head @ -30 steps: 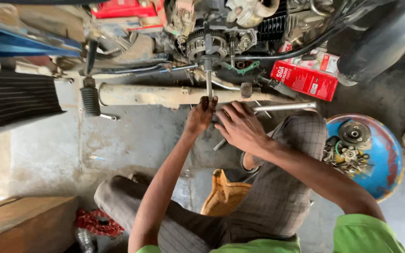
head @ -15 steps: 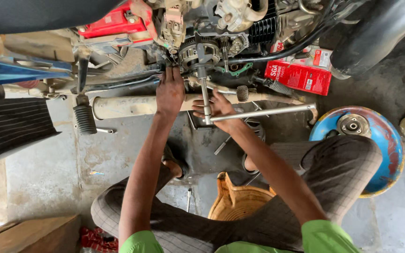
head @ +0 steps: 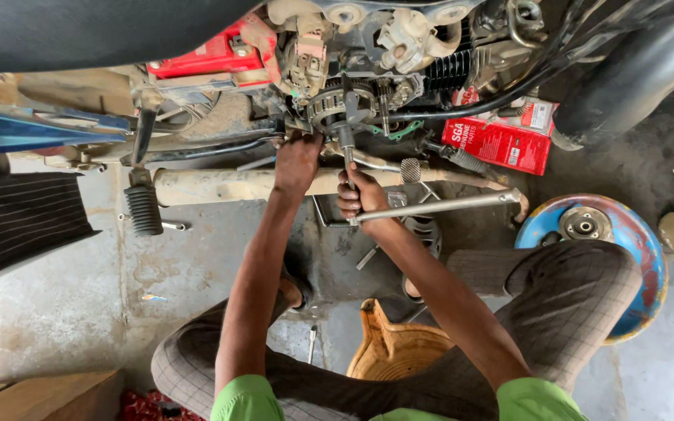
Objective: The person uses a socket wrench and T-handle tool to loosen and remove bolts from the motorcycle engine's clutch assembly. They remove the clutch cover and clutch basket, placing them into a blue basin on the floor.
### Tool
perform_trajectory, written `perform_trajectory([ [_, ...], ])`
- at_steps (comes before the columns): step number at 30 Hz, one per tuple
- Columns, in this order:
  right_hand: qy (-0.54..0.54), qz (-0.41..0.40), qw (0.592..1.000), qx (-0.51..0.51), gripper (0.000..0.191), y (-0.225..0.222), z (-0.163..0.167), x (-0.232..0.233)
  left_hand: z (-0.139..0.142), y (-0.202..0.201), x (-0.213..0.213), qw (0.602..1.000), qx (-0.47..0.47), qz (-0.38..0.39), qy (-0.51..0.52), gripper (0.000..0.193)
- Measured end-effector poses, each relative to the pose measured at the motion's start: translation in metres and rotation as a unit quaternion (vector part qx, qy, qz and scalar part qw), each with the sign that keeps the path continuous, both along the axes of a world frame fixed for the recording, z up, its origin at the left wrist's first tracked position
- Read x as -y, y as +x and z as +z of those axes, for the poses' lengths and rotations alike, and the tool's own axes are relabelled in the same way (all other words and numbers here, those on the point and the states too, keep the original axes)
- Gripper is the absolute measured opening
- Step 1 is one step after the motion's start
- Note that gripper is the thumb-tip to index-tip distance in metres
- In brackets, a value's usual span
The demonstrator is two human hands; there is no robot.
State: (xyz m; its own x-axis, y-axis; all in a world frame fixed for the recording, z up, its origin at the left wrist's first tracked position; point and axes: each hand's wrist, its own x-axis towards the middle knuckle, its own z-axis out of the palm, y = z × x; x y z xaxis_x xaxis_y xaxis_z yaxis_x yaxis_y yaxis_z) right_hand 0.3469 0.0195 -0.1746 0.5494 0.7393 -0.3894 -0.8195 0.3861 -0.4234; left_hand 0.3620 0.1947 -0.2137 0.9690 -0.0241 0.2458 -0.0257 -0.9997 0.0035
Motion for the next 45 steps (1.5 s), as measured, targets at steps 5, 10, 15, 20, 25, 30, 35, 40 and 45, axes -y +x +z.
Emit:
perform_trajectory([
  [5, 0.085, 0.058, 0.994, -0.024, 0.037, -0.06, -0.031, 0.032, -0.001, -0.033, -0.001, 0.994, 0.01, -0.076, -0.079, 0.024],
  [10, 0.076, 0.193, 0.961, -0.186, 0.036, -0.124, -0.075, 0.109, -0.052, -0.105, 0.001, 0.978, -0.117, -0.143, -0.094, 0.02],
  [15, -0.072, 0.247, 0.922, -0.289, 0.025, -0.147, -0.113, 0.114, -0.106, -0.143, 0.012, 0.963, -0.245, -0.105, -0.047, 0.009],
  [20, -0.199, 0.253, 0.9, -0.294, 0.019, -0.142, -0.124, 0.069, -0.114, -0.147, 0.017, 0.969, -0.247, -0.012, 0.029, 0.013],
  [25, -0.557, 0.092, 0.818, -0.106, 0.023, -0.126, -0.12, 0.031, -0.11, -0.138, 0.009, 0.974, -0.221, 0.056, -0.003, 0.012],
  [30, -0.738, 0.009, 0.664, 0.119, 0.045, -0.121, -0.115, 0.033, -0.114, -0.134, 0.003, 0.963, -0.12, 0.086, -0.225, 0.02],
  [35, -0.732, -0.066, 0.678, 0.02, 0.051, -0.12, -0.121, 0.028, -0.118, -0.147, 0.003, 0.964, -0.179, 0.066, -0.184, 0.025],
  [40, -0.564, 0.027, 0.82, -0.095, 0.036, -0.129, -0.129, 0.027, -0.11, -0.136, -0.013, 0.94, -0.318, 0.043, -0.118, 0.021],
  [45, -0.441, -0.04, 0.886, 0.138, 0.017, -0.119, -0.112, 0.025, -0.072, -0.088, -0.009, 0.93, -0.363, 0.009, -0.064, 0.016],
])
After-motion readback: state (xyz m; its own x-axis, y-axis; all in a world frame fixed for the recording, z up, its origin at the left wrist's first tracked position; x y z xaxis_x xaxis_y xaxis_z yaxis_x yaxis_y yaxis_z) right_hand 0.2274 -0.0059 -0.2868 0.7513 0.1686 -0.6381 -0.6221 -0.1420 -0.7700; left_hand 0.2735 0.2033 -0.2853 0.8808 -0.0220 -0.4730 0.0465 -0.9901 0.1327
